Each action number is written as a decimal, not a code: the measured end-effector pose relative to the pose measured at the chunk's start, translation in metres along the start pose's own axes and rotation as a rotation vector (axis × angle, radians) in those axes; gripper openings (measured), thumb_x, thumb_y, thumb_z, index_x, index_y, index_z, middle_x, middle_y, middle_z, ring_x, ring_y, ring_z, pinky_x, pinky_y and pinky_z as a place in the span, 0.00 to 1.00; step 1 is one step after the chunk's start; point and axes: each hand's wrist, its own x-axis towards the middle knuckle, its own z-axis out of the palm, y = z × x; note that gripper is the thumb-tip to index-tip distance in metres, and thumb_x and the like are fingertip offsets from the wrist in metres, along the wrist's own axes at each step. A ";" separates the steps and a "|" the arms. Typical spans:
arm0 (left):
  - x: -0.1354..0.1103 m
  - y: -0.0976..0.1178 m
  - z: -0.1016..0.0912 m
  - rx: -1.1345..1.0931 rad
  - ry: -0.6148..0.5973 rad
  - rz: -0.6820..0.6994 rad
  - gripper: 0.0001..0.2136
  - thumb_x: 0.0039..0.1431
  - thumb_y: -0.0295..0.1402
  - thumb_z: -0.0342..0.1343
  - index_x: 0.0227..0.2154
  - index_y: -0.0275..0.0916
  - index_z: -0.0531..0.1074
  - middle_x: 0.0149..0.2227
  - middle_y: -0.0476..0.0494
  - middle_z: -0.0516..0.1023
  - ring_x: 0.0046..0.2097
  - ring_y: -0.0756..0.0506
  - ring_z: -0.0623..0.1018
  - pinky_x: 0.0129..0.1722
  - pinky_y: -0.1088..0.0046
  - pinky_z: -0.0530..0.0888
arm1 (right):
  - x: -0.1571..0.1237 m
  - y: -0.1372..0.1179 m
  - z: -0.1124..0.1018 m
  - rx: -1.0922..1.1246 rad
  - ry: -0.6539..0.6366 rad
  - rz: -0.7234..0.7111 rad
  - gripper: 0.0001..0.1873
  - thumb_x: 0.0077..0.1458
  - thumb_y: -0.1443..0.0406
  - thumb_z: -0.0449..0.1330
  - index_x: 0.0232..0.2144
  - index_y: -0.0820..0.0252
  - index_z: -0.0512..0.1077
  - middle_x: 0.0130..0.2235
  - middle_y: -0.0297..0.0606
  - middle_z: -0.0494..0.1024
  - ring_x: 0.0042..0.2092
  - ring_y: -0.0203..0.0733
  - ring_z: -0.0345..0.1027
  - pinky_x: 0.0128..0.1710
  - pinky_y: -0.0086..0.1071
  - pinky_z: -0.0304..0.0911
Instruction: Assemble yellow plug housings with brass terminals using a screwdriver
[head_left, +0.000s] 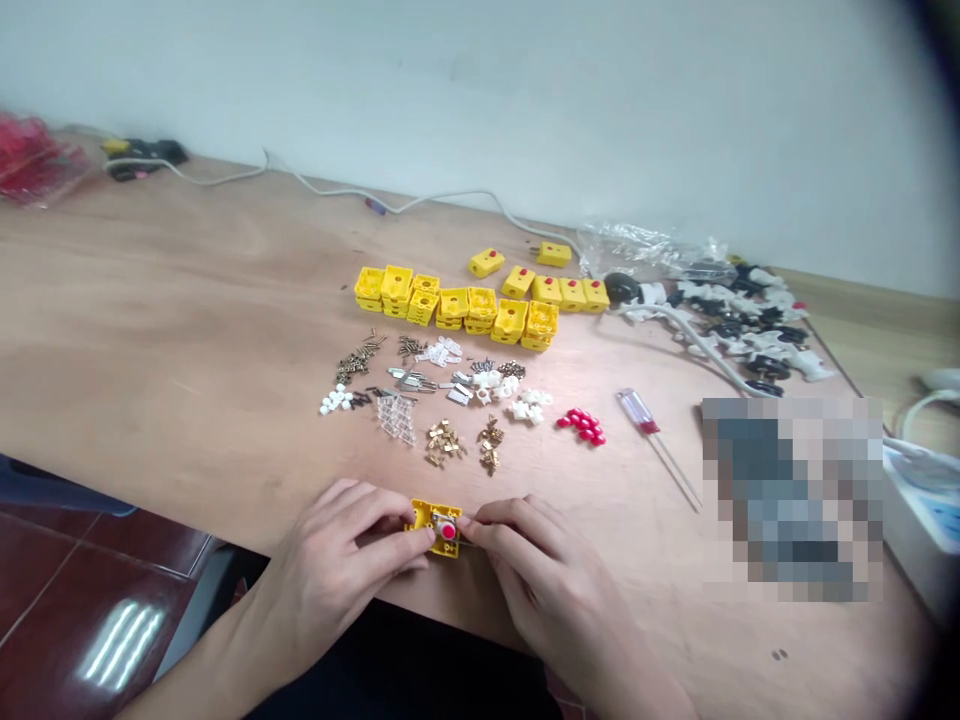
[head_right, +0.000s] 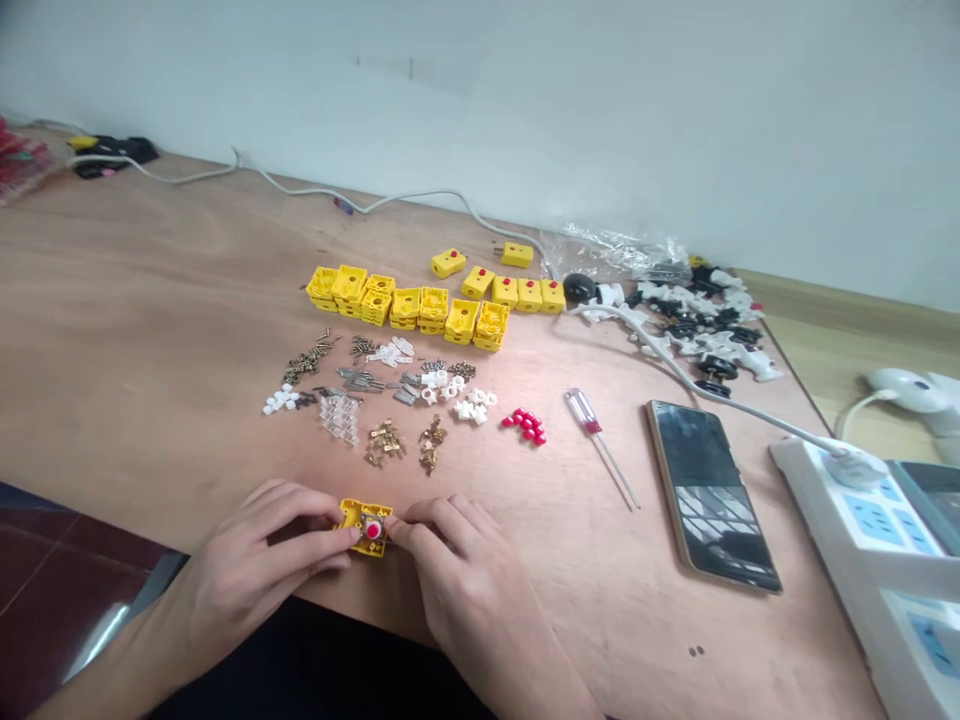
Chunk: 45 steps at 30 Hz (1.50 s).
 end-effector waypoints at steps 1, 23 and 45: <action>-0.001 -0.001 -0.001 0.009 -0.006 0.011 0.11 0.69 0.23 0.58 0.50 0.42 0.77 0.43 0.46 0.78 0.41 0.46 0.74 0.40 0.68 0.69 | 0.001 0.000 0.000 -0.002 0.006 -0.004 0.15 0.67 0.76 0.51 0.45 0.59 0.75 0.40 0.40 0.80 0.39 0.40 0.74 0.38 0.35 0.74; -0.002 -0.010 -0.001 0.138 0.012 0.280 0.14 0.73 0.21 0.45 0.52 0.31 0.75 0.53 0.38 0.82 0.56 0.40 0.81 0.50 0.61 0.82 | 0.032 0.094 -0.095 -0.870 -0.115 0.381 0.22 0.62 0.73 0.51 0.55 0.63 0.74 0.41 0.50 0.84 0.33 0.50 0.79 0.25 0.34 0.65; -0.001 -0.011 -0.001 0.131 0.025 0.280 0.14 0.74 0.22 0.46 0.49 0.33 0.77 0.53 0.43 0.83 0.55 0.39 0.81 0.45 0.62 0.79 | 0.117 0.070 -0.068 0.075 0.496 0.166 0.14 0.63 0.66 0.62 0.50 0.49 0.69 0.47 0.39 0.77 0.48 0.45 0.77 0.41 0.40 0.79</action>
